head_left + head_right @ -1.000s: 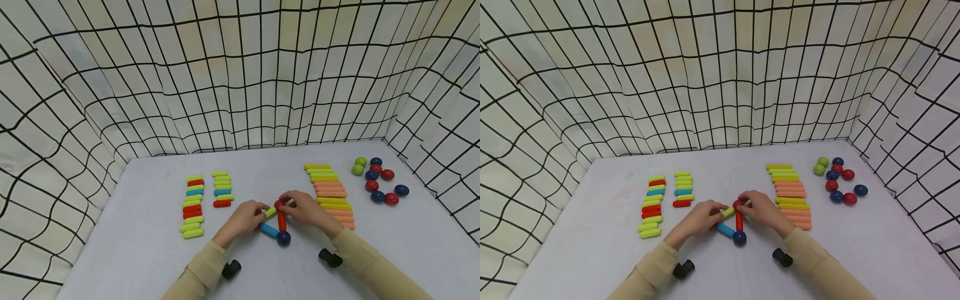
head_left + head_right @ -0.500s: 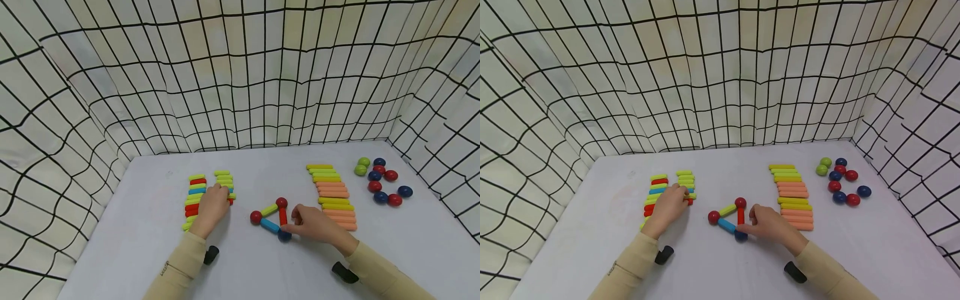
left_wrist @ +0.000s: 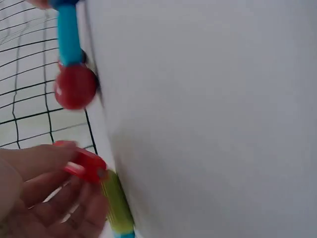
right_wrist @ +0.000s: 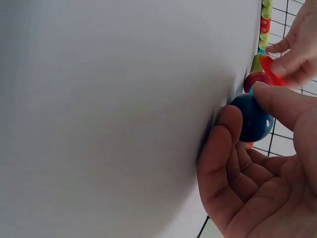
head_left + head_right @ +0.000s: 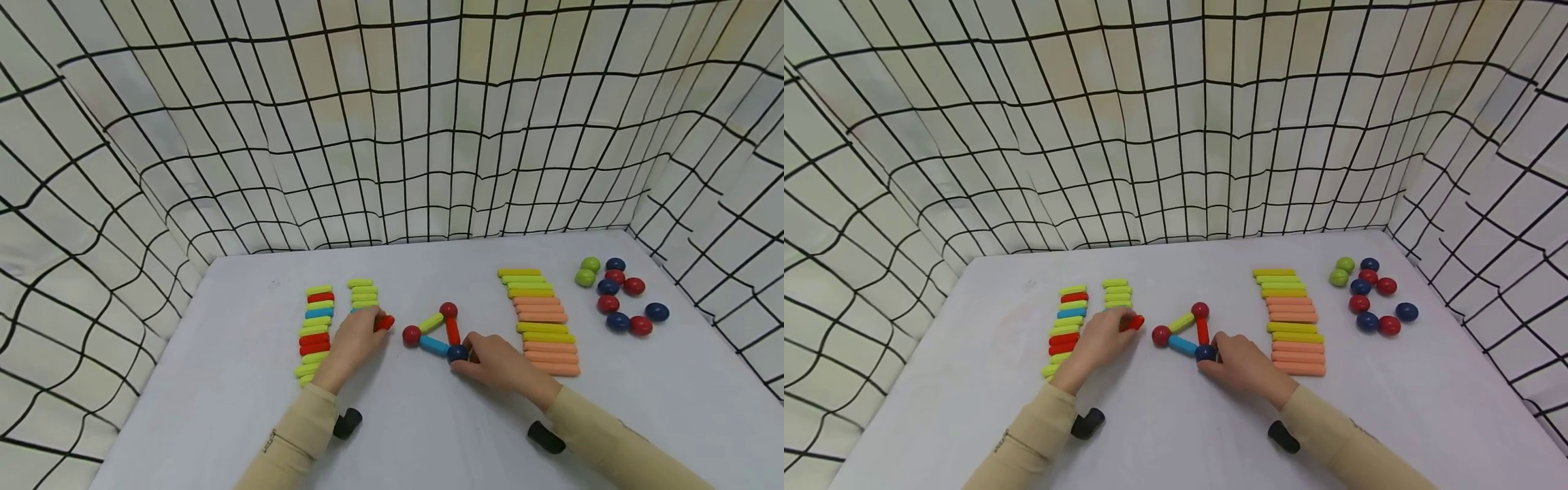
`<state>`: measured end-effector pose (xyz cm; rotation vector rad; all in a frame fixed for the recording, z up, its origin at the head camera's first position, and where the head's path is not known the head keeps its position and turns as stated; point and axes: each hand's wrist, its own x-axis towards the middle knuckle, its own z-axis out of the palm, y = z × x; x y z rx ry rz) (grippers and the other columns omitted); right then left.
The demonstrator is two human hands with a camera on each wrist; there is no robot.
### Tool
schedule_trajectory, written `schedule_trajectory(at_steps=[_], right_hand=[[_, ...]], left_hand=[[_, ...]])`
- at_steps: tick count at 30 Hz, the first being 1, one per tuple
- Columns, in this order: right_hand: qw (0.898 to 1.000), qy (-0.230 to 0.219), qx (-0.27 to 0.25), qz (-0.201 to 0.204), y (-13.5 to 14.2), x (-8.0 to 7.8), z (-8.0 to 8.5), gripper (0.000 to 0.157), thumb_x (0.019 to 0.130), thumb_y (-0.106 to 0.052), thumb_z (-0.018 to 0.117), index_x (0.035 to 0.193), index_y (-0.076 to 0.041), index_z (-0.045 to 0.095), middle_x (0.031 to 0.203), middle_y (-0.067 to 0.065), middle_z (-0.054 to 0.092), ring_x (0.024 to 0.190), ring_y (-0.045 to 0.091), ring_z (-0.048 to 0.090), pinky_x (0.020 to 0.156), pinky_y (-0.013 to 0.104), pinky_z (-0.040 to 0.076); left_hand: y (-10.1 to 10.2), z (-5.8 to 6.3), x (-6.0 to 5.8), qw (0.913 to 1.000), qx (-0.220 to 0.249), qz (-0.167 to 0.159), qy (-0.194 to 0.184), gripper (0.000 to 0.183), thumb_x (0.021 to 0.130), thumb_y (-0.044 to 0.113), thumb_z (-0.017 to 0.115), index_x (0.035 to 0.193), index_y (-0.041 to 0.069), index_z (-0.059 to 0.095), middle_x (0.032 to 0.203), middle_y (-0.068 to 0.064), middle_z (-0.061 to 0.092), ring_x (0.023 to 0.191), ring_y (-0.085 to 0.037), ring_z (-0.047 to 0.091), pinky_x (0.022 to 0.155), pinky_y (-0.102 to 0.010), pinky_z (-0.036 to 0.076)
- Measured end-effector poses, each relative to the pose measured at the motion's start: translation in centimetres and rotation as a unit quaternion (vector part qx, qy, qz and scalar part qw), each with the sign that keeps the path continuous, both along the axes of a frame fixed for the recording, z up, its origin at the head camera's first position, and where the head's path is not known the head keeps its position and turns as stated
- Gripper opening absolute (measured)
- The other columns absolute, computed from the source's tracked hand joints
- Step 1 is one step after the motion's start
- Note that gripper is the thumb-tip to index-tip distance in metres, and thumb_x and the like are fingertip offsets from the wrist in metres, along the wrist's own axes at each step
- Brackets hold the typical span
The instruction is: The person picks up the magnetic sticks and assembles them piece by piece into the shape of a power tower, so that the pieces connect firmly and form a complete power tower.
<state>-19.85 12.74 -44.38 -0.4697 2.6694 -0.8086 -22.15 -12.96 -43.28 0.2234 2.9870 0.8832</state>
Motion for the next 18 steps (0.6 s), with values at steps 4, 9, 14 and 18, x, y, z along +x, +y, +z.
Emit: schedule_trajectory(at_steps=[4, 9, 14, 18], right_hand=[[1.0, -0.007, 0.008, -0.002, -0.4, -1.0, -0.2, 0.032, 0.088, -0.032, 0.073, 0.103, -0.007, 0.059, 0.071, -0.001, 0.055, 0.064, 0.014, 0.05, 0.058, 0.026, 0.044], [1.0, -0.004, 0.016, -0.005, -1.0, -1.7, -0.3, 0.034, 0.088, -0.033, 0.073, 0.104, -0.006, 0.059, 0.071, 0.0, 0.055, 0.064, 0.015, 0.05, 0.058, 0.026, 0.044], [1.0, 0.0, 0.01, -0.009, -1.1, -1.7, -0.2, 0.033, 0.088, -0.032, 0.073, 0.103, -0.005, 0.059, 0.069, 0.001, 0.054, 0.063, 0.015, 0.05, 0.056, 0.026, 0.042], [1.0, 0.011, 0.01, -0.022, -1.1, -1.5, -0.3, 0.032, 0.089, -0.033, 0.072, 0.099, -0.005, 0.059, 0.068, 0.001, 0.053, 0.062, 0.015, 0.05, 0.055, 0.026, 0.041]], left_hand=[[1.0, 0.0, -0.6, 0.9872, 0.159, -0.008, -0.015, 0.029, 0.091, 0.014, 0.07, 0.117, 0.005, 0.062, 0.103, -0.006, 0.066, 0.094, -0.022, 0.061, 0.079, -0.033, 0.056], [1.8, 0.1, -0.9, 0.9796, 0.199, -0.027, -0.014, 0.028, 0.092, 0.015, 0.069, 0.119, 0.008, 0.062, 0.109, -0.006, 0.067, 0.103, -0.024, 0.062, 0.086, -0.035, 0.055], [1.8, 0.1, -1.2, 0.9809, 0.192, -0.028, -0.014, 0.027, 0.092, 0.011, 0.068, 0.118, 0.008, 0.061, 0.108, -0.006, 0.067, 0.103, -0.024, 0.063, 0.087, -0.035, 0.055], [1.2, 0.3, -1.3, 0.988, 0.153, -0.017, 0.011, 0.026, 0.092, 0.004, 0.065, 0.118, 0.003, 0.063, 0.107, -0.01, 0.067, 0.101, -0.026, 0.063, 0.088, -0.038, 0.054]])
